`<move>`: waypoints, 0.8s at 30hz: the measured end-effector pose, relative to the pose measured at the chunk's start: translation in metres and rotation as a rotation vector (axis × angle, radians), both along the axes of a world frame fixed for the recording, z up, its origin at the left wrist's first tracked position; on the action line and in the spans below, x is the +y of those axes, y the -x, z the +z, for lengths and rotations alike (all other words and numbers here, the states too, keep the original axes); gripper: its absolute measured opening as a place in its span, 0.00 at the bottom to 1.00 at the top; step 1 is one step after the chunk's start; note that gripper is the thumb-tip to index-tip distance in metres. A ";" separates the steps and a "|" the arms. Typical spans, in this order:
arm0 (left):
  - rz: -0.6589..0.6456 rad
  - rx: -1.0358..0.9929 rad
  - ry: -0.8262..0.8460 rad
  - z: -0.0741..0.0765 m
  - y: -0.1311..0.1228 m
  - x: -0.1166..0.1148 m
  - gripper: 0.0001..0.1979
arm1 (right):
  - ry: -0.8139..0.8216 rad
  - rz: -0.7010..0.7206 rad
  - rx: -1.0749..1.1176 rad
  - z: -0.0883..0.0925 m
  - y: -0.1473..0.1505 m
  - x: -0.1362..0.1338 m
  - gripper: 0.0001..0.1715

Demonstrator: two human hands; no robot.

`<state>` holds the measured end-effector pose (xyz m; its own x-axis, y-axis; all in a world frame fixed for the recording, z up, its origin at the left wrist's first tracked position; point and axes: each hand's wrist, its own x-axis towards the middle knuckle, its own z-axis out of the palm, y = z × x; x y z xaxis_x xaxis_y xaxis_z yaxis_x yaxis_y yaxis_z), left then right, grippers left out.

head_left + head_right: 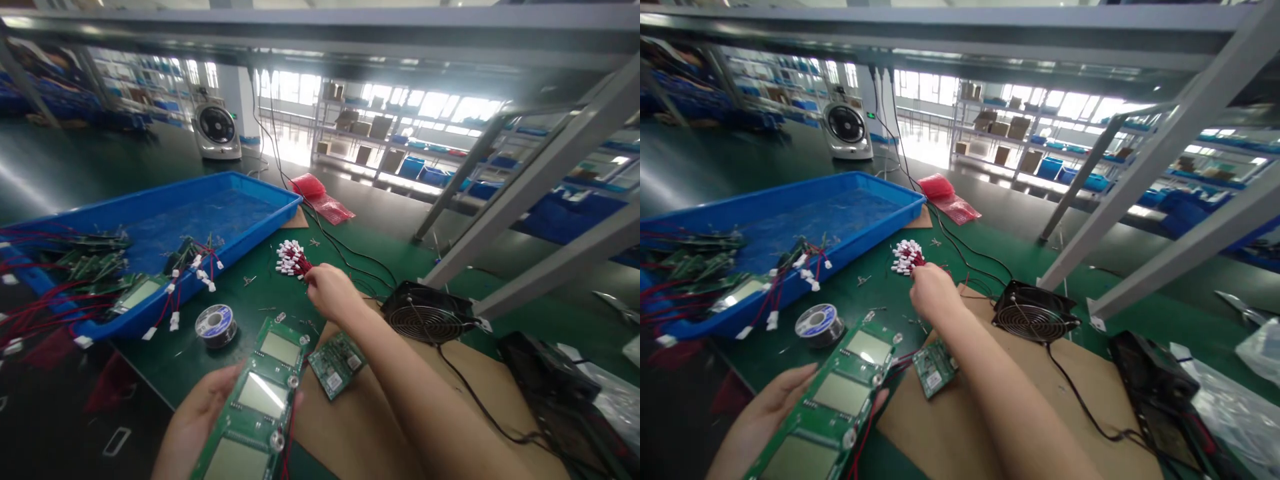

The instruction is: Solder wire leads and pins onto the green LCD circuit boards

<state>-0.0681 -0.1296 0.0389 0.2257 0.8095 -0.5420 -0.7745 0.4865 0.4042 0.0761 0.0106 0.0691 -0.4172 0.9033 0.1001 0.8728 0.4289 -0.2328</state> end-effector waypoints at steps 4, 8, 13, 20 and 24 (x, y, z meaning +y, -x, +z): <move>-0.067 -0.081 0.021 0.005 -0.024 0.001 0.08 | -0.153 -0.110 0.214 0.035 -0.043 -0.067 0.07; -0.151 -0.230 0.024 0.001 -0.054 0.001 0.09 | -0.262 0.075 0.566 0.031 -0.063 -0.123 0.06; -0.217 -0.309 0.023 0.000 -0.081 0.000 0.09 | -0.365 0.225 0.463 -0.001 -0.078 -0.134 0.15; -0.185 -0.283 0.022 -0.002 -0.099 0.003 0.09 | -0.337 0.134 0.384 -0.009 -0.092 -0.132 0.10; -0.200 -0.272 -0.004 -0.004 -0.101 0.005 0.09 | -0.328 0.125 0.406 -0.013 -0.093 -0.132 0.10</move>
<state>0.0328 -0.1244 0.0349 0.5161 0.7366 -0.4372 -0.7435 0.6386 0.1983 0.1686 -0.1209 0.0560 -0.3882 0.7434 0.5446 0.6782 0.6306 -0.3774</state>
